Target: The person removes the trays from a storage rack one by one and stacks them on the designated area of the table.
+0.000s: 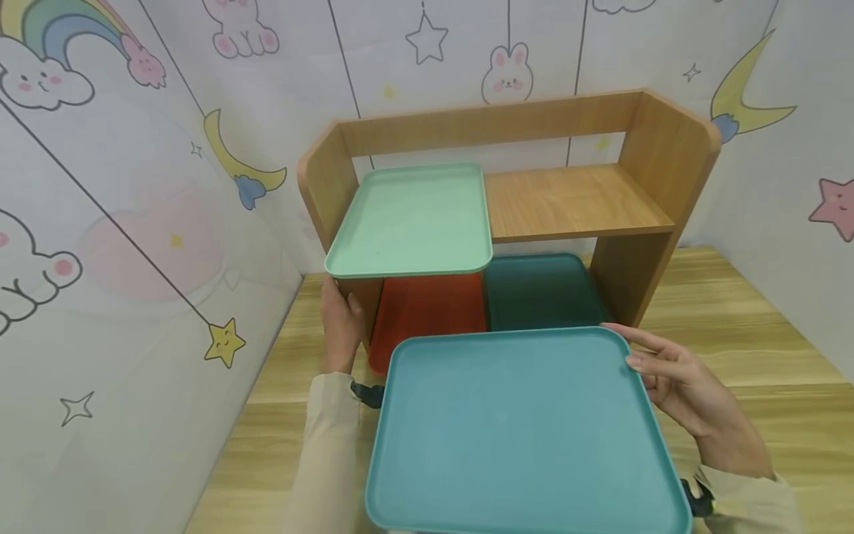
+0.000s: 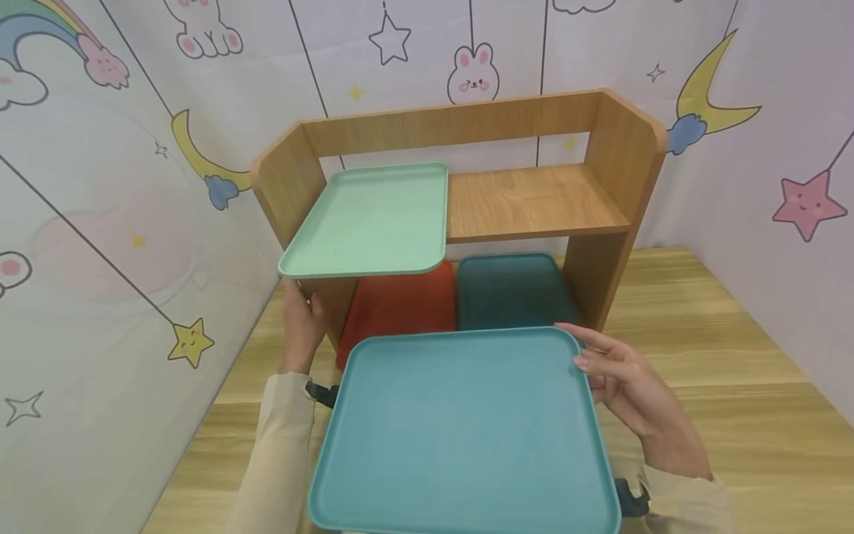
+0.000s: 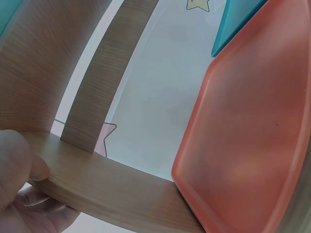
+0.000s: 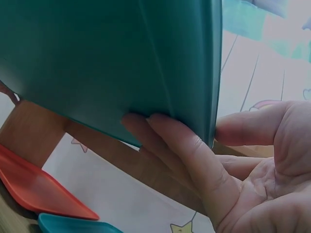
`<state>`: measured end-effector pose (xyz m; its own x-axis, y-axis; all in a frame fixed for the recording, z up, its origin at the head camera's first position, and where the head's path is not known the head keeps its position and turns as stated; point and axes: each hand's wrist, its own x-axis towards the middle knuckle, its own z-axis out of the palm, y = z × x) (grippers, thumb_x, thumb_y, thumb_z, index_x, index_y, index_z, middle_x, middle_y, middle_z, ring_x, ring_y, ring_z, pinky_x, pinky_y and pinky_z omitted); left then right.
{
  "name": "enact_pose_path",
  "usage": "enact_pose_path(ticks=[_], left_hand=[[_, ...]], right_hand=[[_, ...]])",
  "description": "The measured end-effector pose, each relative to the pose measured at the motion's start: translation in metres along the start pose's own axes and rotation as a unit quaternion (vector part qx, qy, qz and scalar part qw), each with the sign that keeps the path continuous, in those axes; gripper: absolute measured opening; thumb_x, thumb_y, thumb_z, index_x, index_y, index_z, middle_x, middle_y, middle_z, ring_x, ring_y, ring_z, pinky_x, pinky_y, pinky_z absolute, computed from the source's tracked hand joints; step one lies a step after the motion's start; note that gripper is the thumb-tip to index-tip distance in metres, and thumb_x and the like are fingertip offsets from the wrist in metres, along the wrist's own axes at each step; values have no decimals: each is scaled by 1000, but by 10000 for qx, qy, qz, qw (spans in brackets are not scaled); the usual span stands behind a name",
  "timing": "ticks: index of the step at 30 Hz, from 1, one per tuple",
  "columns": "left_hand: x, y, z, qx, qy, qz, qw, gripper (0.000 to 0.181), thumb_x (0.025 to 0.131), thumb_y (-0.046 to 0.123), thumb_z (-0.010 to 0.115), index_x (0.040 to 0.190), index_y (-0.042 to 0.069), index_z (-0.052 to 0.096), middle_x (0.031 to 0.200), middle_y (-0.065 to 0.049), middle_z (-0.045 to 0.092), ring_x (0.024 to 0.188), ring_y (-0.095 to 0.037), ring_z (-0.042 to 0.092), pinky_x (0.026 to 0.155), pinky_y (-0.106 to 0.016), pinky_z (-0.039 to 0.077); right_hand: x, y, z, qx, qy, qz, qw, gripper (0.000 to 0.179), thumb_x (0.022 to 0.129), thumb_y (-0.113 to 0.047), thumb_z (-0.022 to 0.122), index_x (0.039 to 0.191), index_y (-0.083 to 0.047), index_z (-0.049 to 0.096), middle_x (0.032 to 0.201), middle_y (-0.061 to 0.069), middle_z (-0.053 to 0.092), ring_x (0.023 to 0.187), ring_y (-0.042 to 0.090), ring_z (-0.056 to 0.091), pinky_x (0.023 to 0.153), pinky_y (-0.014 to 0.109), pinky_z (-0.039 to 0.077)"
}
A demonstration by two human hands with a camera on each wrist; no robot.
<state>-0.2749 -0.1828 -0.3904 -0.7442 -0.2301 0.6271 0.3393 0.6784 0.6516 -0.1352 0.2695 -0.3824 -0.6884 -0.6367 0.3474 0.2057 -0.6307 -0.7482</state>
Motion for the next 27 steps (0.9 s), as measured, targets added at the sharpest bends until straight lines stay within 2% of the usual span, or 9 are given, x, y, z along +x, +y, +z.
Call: enact_pose_path(ticks=[6,13,21,23,27], left_hand=[[-1,0,1,3,-29,-26,10000,48,90,-9,44,137,-6,37,134,-29,48,126,-41,46,107,-51,37],[0,-3,1,2,-129,-109,9999,49,91,-7,42,140,-4,35,136,-27,46,128,-39,44,108,-48,37],[-1,-2,0,-32,-142,-98,9998,50,92,-7,42,141,-4,34,137,-27,45,130,-39,44,108,-49,37],[-1,-2,0,-38,-171,-120,9998,50,92,-7,42,142,-3,33,139,-26,44,131,-38,43,109,-49,36],[0,-2,0,-70,-199,-126,9997,51,93,-6,41,143,-2,32,140,-25,43,132,-36,42,110,-48,35]], right_hand=[[-5,2,-4,91,154,52,9998,58,97,12,7,149,-3,27,139,19,51,117,32,59,95,39,50],[-8,5,-9,111,-98,124,9998,58,98,10,5,152,-4,19,139,21,51,117,33,59,95,41,50],[-12,12,-13,45,94,286,9995,58,99,10,6,153,-8,19,131,20,58,107,31,65,86,41,55],[-12,13,-14,-1,87,312,9995,58,99,9,7,153,-9,19,128,19,60,104,29,66,84,40,55],[-12,15,-16,-95,142,392,9991,58,99,9,8,153,-10,20,110,12,67,91,20,68,79,32,57]])
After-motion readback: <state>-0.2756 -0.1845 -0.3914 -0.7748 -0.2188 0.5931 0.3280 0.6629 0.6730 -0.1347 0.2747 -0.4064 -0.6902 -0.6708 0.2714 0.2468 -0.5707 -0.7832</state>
